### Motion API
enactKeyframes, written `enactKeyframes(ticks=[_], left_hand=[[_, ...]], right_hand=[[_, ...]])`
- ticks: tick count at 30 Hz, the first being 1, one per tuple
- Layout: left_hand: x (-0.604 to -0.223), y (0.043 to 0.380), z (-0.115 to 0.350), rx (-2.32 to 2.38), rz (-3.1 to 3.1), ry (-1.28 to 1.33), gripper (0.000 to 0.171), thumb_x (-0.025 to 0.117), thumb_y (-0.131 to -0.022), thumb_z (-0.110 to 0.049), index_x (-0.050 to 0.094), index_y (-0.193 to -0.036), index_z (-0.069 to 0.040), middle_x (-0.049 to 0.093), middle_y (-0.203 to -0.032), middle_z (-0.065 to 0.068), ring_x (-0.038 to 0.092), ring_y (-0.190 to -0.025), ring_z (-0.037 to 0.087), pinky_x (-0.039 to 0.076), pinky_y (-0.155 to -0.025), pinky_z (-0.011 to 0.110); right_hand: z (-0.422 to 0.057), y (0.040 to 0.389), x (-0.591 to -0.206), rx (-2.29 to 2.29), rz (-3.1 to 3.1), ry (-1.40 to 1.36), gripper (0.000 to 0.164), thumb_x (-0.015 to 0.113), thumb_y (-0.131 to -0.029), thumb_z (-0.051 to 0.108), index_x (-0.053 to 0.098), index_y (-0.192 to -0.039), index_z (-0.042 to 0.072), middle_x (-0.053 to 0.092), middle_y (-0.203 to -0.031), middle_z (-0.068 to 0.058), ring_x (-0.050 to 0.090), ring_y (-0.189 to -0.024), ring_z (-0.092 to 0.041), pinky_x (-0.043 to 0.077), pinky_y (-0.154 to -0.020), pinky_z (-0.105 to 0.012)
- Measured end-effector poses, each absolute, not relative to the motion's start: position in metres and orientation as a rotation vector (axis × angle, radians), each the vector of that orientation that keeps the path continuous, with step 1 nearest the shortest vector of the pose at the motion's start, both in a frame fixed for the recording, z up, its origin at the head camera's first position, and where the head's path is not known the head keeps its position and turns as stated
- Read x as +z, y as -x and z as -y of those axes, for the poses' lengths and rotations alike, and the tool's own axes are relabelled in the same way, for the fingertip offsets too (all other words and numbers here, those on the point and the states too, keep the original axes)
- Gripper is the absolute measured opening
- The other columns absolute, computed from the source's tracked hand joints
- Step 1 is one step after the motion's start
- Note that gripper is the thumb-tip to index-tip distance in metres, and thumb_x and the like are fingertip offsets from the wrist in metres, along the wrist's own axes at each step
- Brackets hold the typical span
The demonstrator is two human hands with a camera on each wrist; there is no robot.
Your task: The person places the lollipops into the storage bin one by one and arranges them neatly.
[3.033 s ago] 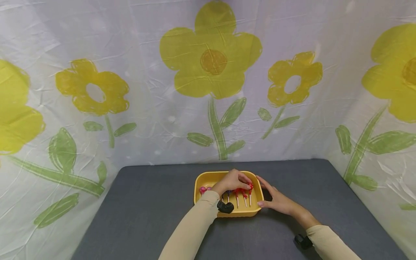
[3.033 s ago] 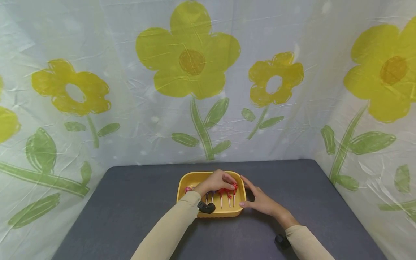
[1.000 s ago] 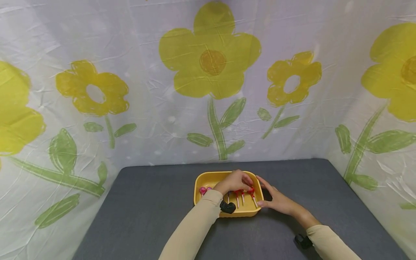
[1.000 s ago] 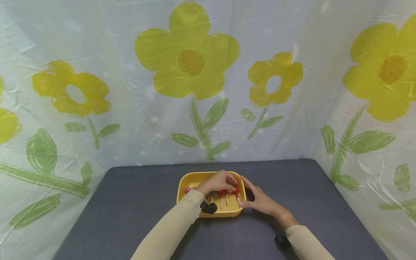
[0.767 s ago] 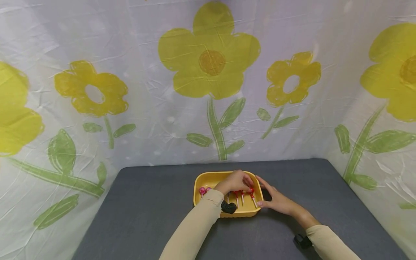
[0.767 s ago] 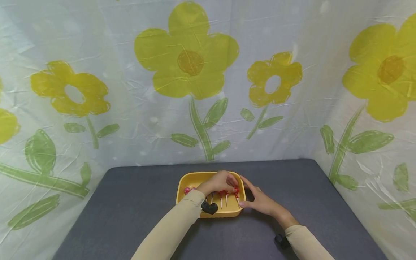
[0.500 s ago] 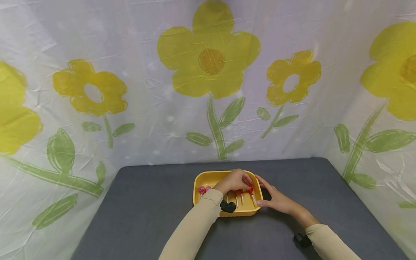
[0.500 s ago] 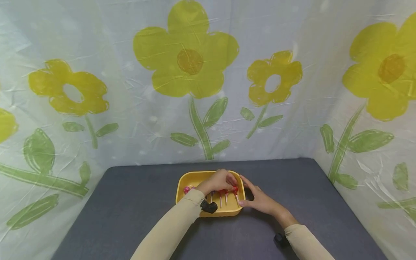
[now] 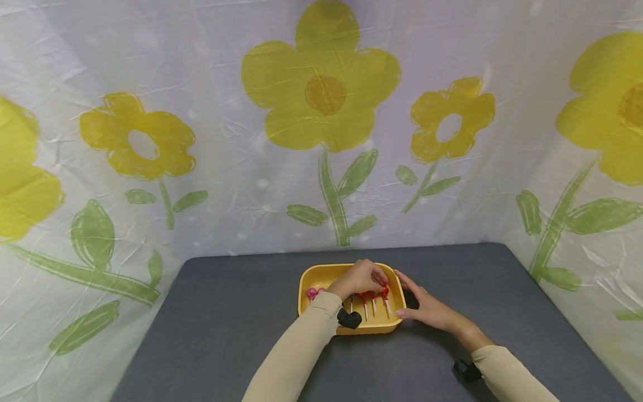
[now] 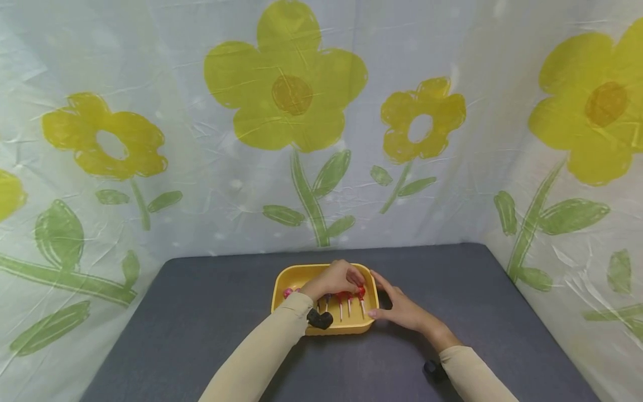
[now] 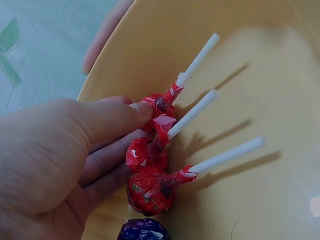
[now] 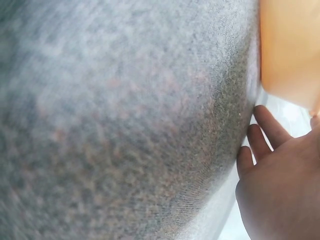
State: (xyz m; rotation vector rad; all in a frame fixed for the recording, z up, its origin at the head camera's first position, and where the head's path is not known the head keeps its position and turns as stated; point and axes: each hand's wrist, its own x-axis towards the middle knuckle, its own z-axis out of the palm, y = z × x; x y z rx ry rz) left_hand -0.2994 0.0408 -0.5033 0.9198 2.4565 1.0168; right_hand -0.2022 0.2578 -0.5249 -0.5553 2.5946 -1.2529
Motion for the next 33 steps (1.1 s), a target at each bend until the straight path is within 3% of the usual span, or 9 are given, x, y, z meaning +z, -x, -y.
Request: enactKeyframes(ticks=[24,33], left_hand=[[-0.499,0.298,-0.033,0.993,-2.432,-0.901,0.019,0.075,-0.087,-0.009,0.076,-0.105,-0.008,0.078,-0.102,0.005,0.073,-0.091,0.011,0.055,-0.074,0.014],[-0.496,0.296,-0.03,1.01,-2.42,-0.903,0.021,0.073,-0.085,0.0,0.075,-0.105,-0.005,0.078,-0.101,0.007,0.074,-0.091,0.013,0.056,-0.075,0.016]], right_hand=[[-0.257,0.201,-0.526,-1.231,-2.611,0.518,0.095,0.071,-0.091,0.034,0.005,-0.16,0.032,0.034,-0.155,-0.024,0.027,-0.144,-0.051,0.034,-0.101,-0.075],[-0.257,0.201,-0.525,-1.227,-2.608,0.485,0.096,0.071,-0.09,0.035,0.006,-0.16,0.033,0.035,-0.155,-0.023,0.026,-0.145,-0.051,0.032,-0.103,-0.075]])
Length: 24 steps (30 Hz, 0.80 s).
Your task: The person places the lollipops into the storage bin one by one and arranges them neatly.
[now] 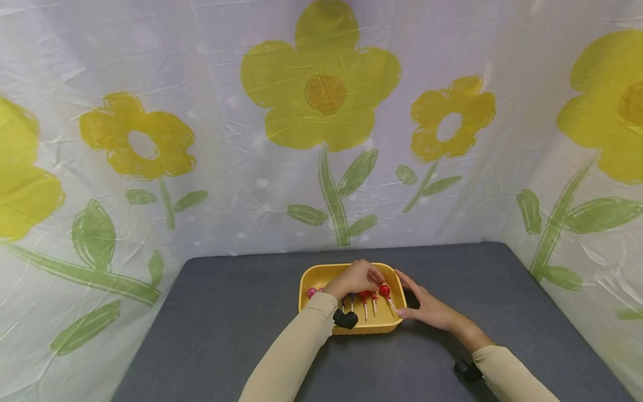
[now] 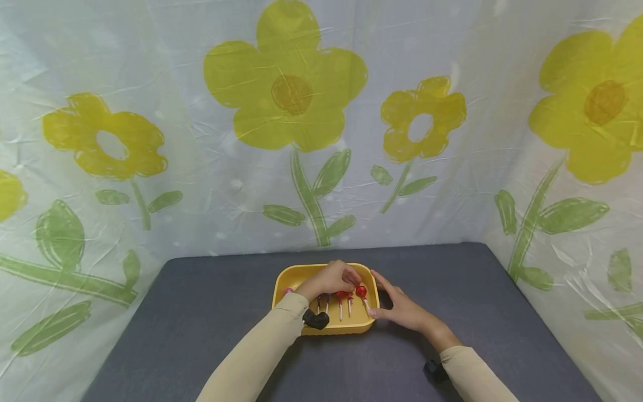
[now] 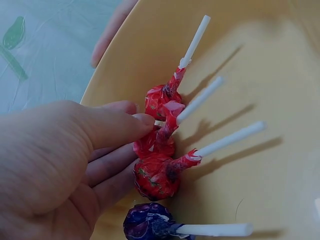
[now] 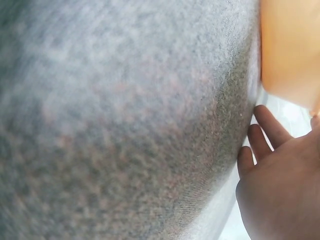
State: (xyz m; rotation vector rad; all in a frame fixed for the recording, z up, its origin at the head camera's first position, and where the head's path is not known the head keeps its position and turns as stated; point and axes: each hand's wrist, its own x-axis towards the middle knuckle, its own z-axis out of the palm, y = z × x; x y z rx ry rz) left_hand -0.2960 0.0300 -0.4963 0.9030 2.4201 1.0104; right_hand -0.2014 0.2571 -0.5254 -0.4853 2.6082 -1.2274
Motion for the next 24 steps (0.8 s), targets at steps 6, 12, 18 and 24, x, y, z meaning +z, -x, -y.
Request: enactKeyframes(ticks=[6,12,18,24], left_hand=[[-0.498,0.296,-0.03,1.055,-2.399,-0.893,0.02,0.075,-0.085,-0.002,0.076,-0.105,-0.006,0.078,-0.102,0.008,0.074,-0.092,0.015,0.057,-0.075,0.016],[-0.498,0.296,-0.03,1.067,-2.386,-0.874,0.02,0.075,-0.085,-0.004,0.076,-0.105,-0.006,0.077,-0.103,0.008,0.074,-0.093,0.015,0.058,-0.077,0.018],[-0.499,0.298,-0.028,1.023,-2.402,-0.899,0.02,0.074,-0.087,-0.008,0.075,-0.107,-0.007,0.077,-0.105,0.007,0.073,-0.096,0.016,0.056,-0.079,0.017],[-0.49,0.296,-0.014,0.976,-2.437,-0.925,0.022,0.071,-0.091,-0.014,0.074,-0.111,-0.006,0.076,-0.109,0.006,0.072,-0.102,0.017,0.056,-0.084,0.019]], right_hand=[[-0.258,0.201,-0.526,-1.22,-2.607,0.474,0.096,0.071,-0.09,0.035,0.005,-0.16,0.034,0.035,-0.155,-0.023,0.025,-0.145,-0.051,0.031,-0.103,-0.076],[-0.258,0.2,-0.524,-1.216,-2.609,0.476,0.095,0.071,-0.091,0.035,0.006,-0.16,0.033,0.036,-0.154,-0.023,0.026,-0.145,-0.051,0.031,-0.102,-0.076],[-0.258,0.2,-0.524,-1.221,-2.604,0.466,0.095,0.071,-0.091,0.035,0.005,-0.16,0.034,0.034,-0.155,-0.023,0.025,-0.145,-0.051,0.032,-0.102,-0.076],[-0.259,0.199,-0.523,-1.2,-2.592,0.472,0.096,0.071,-0.091,0.035,0.004,-0.16,0.034,0.034,-0.156,-0.023,0.027,-0.145,-0.051,0.033,-0.103,-0.075]])
